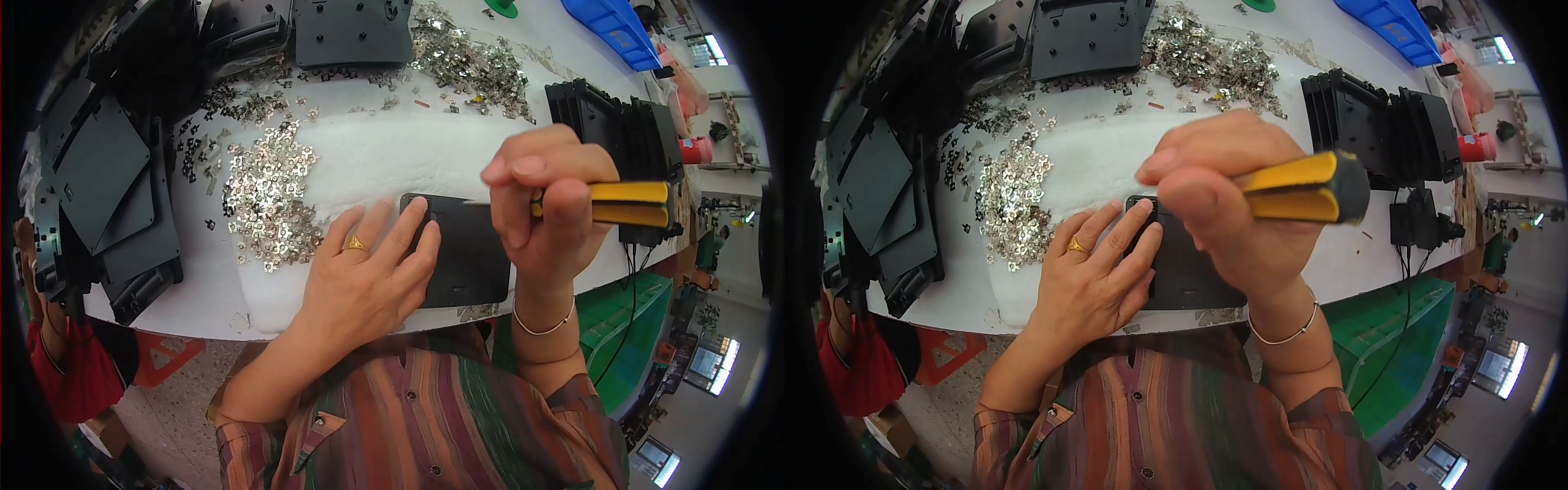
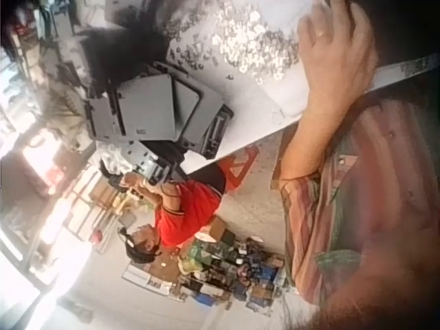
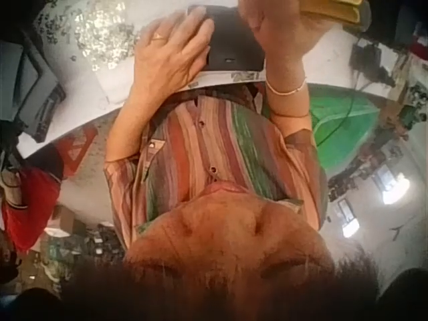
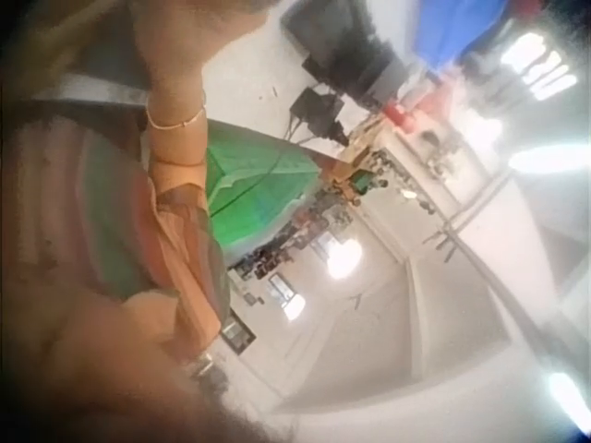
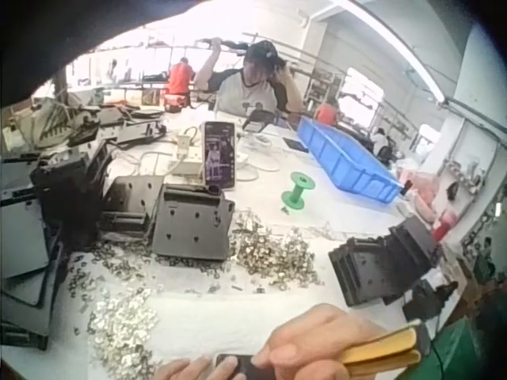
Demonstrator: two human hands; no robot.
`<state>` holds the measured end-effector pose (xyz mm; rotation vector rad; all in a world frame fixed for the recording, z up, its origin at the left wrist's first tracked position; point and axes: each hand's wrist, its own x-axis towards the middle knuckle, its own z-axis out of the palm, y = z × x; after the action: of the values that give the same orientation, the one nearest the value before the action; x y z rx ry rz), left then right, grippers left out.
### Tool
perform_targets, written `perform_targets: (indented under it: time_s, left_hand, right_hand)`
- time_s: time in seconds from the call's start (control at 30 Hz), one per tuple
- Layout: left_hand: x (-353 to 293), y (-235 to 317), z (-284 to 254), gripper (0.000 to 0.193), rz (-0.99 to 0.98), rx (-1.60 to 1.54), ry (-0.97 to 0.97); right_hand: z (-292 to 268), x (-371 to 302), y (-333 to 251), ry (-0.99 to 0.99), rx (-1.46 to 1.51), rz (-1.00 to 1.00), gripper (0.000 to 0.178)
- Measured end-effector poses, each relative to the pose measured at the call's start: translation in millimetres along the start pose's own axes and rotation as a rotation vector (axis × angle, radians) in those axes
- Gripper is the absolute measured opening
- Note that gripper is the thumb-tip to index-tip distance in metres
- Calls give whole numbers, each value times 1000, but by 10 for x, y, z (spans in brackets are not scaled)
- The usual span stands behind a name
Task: The person assembles toy components by joining plastic housings with metal fasteners using a screwdriver.
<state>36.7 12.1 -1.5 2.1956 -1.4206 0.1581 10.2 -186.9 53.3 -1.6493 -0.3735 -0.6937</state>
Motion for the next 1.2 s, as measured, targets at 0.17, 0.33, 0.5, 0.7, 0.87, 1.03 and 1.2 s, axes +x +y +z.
perform_targets:
  time_s: [0.17, 0.33, 0.5, 0.7, 0.87, 1.03, 1.2]
  left_hand:
    - [-41, 8, 37, 39, 32, -2, 39]
    - [-12, 88, 21, 43, 2, 19, 16]
    - [-8, 117, 61, 45, -4, 15, 31]
    - [6, 99, 57, 44, 0, -14, 42]
    - [1, 97, 58, 43, -21, -44, 46]
    - [15, 87, 55, 45, -41, -98, 43]
    - [30, 90, 60, 42, -35, -74, 48]
  right_hand:
    - [101, -139, 19, 171, 388, 273, 9]
    - [117, -125, 33, 250, 605, 283, 26]
    - [81, -173, -31, 207, 519, 256, 53]
    - [80, -206, -8, 109, 441, 225, 53]
    - [126, -190, 28, 66, 300, 194, 48]
    - [146, -210, 104, 105, 297, 204, 45]
    - [212, -86, 226, 143, 104, 85, 39]
